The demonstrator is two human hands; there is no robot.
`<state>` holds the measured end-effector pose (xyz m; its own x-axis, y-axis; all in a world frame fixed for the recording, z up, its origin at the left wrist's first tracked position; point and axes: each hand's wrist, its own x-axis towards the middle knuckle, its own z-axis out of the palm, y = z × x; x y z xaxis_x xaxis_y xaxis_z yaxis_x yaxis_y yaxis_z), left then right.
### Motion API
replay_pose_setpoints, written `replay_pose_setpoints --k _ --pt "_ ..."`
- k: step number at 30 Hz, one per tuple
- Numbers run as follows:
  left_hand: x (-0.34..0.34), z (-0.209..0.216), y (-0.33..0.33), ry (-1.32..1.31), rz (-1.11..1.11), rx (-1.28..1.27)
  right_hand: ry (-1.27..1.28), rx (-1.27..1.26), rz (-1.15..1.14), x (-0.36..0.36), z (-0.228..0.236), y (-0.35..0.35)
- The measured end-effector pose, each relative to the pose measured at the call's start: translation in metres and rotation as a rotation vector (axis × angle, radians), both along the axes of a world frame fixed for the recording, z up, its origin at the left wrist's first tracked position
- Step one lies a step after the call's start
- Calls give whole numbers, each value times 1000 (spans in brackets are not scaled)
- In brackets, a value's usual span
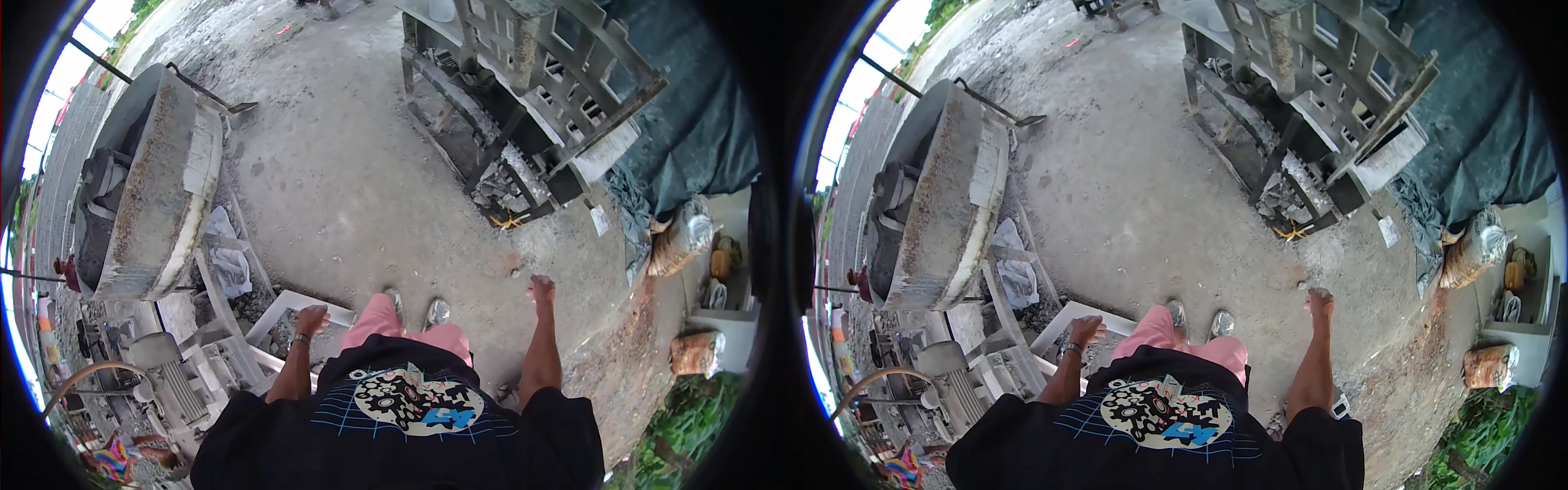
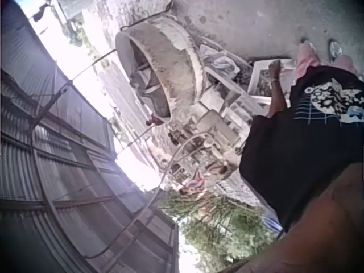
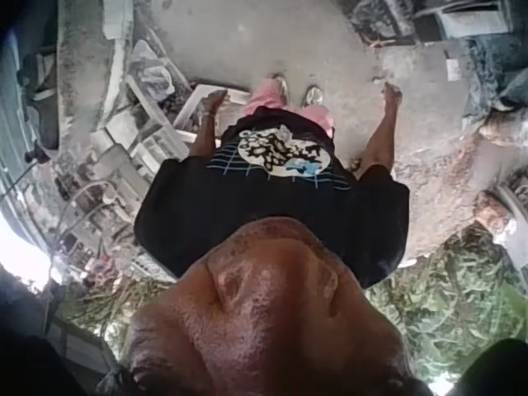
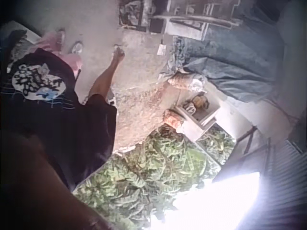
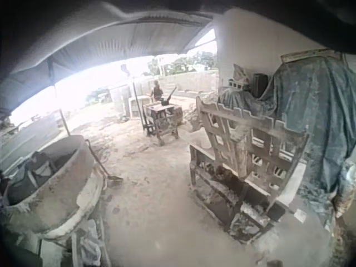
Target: The person carries concrete hollow blocks across the work area and stacks them onto a pile of blocks by hand.
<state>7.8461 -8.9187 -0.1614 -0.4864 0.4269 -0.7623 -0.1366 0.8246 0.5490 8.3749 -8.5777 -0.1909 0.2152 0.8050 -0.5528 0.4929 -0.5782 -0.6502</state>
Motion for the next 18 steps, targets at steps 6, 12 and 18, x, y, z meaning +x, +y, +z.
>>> replay_pose_setpoints --k 6,12,18 --pt "-56 -32 -1 -246 695 137 182 227 219 -186 25 115" --pt "-96 -42 173 -371 694 89 521 368 241 -435 91 47" --pt "-78 70 378 -880 387 970 253 678 895 -530 127 66"
